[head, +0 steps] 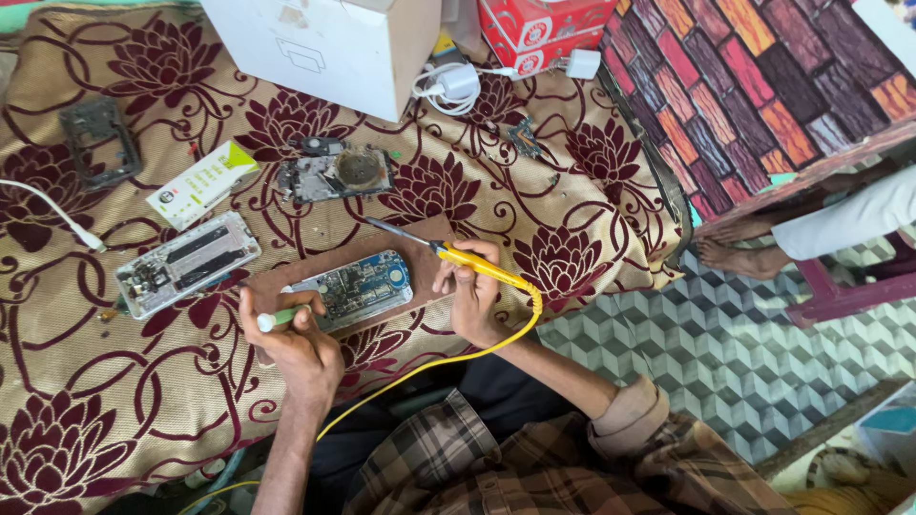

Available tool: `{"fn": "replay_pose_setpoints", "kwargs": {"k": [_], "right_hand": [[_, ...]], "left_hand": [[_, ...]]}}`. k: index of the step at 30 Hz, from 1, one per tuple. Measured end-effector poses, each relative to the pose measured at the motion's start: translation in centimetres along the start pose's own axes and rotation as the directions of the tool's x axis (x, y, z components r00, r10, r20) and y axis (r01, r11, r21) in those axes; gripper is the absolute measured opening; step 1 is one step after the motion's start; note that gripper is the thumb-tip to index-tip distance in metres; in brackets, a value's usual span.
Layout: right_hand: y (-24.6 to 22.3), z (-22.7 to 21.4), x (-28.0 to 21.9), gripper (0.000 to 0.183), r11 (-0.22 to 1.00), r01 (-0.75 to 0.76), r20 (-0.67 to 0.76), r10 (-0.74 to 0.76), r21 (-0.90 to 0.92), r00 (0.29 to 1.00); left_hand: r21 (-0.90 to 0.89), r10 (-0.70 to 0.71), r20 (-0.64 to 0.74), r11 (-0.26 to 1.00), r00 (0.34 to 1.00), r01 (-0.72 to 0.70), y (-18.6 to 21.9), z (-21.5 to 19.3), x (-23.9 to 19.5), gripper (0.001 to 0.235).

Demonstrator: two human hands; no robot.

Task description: The person uses a soldering iron and solder wire to work on a small circuit board placed on a table. They repeatedly apply heat and solder to various points on the board while holding it steady with their other hand.

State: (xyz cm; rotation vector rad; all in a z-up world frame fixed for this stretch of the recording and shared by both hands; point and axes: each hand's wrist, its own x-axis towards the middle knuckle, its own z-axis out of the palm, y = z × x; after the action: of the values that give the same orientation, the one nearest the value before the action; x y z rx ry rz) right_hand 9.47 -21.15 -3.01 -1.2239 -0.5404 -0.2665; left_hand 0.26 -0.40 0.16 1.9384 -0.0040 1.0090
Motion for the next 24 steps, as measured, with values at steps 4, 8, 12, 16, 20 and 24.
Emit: {"fn": "replay_pose_setpoints", "kwargs": {"k": [4,8,12,16,20,24], "right_hand": [[0.12,0.15,-0.27,0.028,1.000,-0.005,-0.033,0.004,-0.031,0.999],[0.27,0.08,0.07,0.029,0.999,0.027,0.000,-0.027,-0.025,1.000],[0.15,-0.17,-0.03,0.030,0.999,0.015,0.016,-0.015,-0.031,1.000],[0.08,0.18,-0.02,0.032,0.999,0.011,-0.005,-0.011,-0.039,1.000],[0.04,-0.05,-0.07,0.032,0.999,0.008,-0.004,-0.008,-0.051,1.000],[0.16,0.03,-0.11,0.032,1.000,-0.007,-0.011,0.007,0.003,1.000]], "left_hand": [[-0.036,0.039,-0.005,0.999,0.999,-0.039,-0.26,0.19,0.05,0.059],[-0.031,0.031,0.008,0.999,0.999,-0.031,-0.15,0.03,0.02,0.062],[-0.015,0.029,0.002,0.999,1.000,-0.029,-0.12,0.20,-0.21,0.062],[-0.026,0.002,0.014,1.000,1.000,-0.002,-0.05,0.02,-0.05,0.060],[-0.032,-0.008,0.010,0.999,1.000,0.009,0.06,0.17,-0.12,0.057],[-0.026,-0.001,0.009,1.000,1.000,0.001,-0.04,0.14,-0.17,0.056]]}}
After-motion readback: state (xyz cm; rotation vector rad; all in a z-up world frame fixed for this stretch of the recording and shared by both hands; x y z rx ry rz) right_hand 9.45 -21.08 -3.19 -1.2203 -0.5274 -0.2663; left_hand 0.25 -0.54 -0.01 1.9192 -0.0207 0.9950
